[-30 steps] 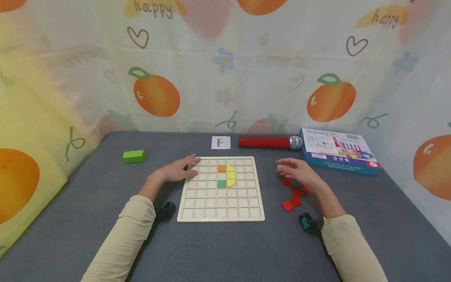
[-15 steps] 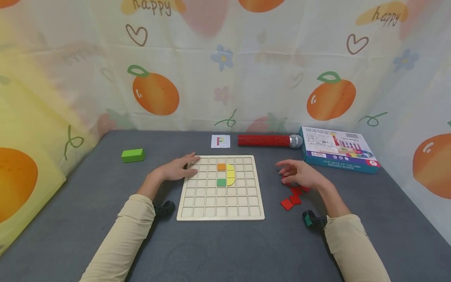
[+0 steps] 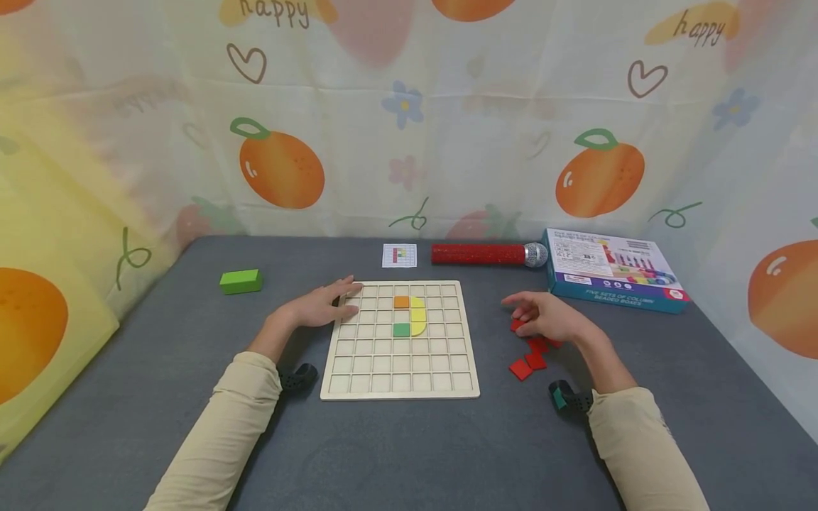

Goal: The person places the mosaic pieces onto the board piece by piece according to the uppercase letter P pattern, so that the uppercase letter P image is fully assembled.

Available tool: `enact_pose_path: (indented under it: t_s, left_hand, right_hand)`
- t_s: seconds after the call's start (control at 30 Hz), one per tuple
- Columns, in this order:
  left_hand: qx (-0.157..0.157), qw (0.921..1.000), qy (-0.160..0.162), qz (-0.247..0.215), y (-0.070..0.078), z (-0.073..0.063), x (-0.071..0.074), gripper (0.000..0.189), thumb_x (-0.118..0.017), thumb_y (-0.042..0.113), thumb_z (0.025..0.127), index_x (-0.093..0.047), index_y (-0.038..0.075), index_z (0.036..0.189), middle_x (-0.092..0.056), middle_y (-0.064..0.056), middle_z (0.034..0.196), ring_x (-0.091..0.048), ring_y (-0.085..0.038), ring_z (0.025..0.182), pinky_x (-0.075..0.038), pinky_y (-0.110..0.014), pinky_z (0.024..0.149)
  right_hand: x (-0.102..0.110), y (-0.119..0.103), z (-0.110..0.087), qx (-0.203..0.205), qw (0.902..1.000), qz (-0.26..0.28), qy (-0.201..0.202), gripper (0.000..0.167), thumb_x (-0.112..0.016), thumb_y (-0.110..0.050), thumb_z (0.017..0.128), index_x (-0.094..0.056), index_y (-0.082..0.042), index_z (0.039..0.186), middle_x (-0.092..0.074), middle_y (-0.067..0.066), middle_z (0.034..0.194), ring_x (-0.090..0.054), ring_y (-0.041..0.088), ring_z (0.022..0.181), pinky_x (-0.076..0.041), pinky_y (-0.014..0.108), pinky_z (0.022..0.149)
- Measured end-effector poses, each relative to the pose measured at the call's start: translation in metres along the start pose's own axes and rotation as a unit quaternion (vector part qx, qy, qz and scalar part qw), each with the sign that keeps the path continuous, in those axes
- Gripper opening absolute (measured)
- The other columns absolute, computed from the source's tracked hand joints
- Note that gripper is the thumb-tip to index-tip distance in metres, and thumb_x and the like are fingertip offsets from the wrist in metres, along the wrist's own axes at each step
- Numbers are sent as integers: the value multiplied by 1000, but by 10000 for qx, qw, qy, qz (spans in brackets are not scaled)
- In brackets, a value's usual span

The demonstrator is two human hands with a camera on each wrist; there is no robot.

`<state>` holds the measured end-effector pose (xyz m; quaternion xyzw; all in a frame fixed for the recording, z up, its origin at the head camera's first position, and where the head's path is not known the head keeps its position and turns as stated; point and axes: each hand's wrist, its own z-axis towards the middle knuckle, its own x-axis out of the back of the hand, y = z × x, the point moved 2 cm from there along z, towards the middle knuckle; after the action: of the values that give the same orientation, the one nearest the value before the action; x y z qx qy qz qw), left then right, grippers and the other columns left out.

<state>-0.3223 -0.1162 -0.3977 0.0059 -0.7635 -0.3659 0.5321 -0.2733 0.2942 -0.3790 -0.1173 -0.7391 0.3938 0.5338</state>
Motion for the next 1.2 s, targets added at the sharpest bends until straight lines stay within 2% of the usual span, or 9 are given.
enact_pose_path:
  t_s: [0.27,0.57,0.73,0.97,1.2]
  left_hand:
    - [0,10000,14,20,-1,1,0,60,-49,27,101,-26,4,151,-9,-18,157,-4,-32,143,0,-54,112]
    - [45,10000,-6,-10,1,0,0,60,-49,27,101,-26,4,151,-9,-18,157,-4,-32,143,0,-53,113]
    - [43,10000,-36,-13,3,-2,1,60,-50,26,101,-26,4,151,-9,-18,157,-3,-33,143,1,-53,112]
    - [57,10000,-1,25,1,0,0,60,-49,27,100,-26,4,151,-10,-18,157,-4,-32,144,0,-53,113]
    - [-3,10000,-33,23,1,-1,1,60,-49,27,101,-26,4,151,-9,-18,157,-3,-33,143,0,-54,112]
  right_hand:
    - [-1,1,1,-55,9998,48,163,49,-69,1,85,-50,8,130,-59,12,98,-53,25,90,-48,24,75]
    - [-1,0,2,-61,9996,-81,281,48,-69,1,84,-51,8,128,-55,9,89,-52,21,78,-45,25,65]
    - [0,1,2,-219,9984,-250,457,41,-70,0,84,-56,5,123,-54,8,86,-51,22,76,-43,27,62]
    - [2,-1,2,-523,9911,-806,919,23,-70,-7,87,-67,2,107,-65,7,89,-58,23,81,-48,34,70]
    - [5,0,0,-904,9858,-530,1312,25,-69,-16,89,-67,1,108,-68,9,90,-61,23,78,-49,32,64]
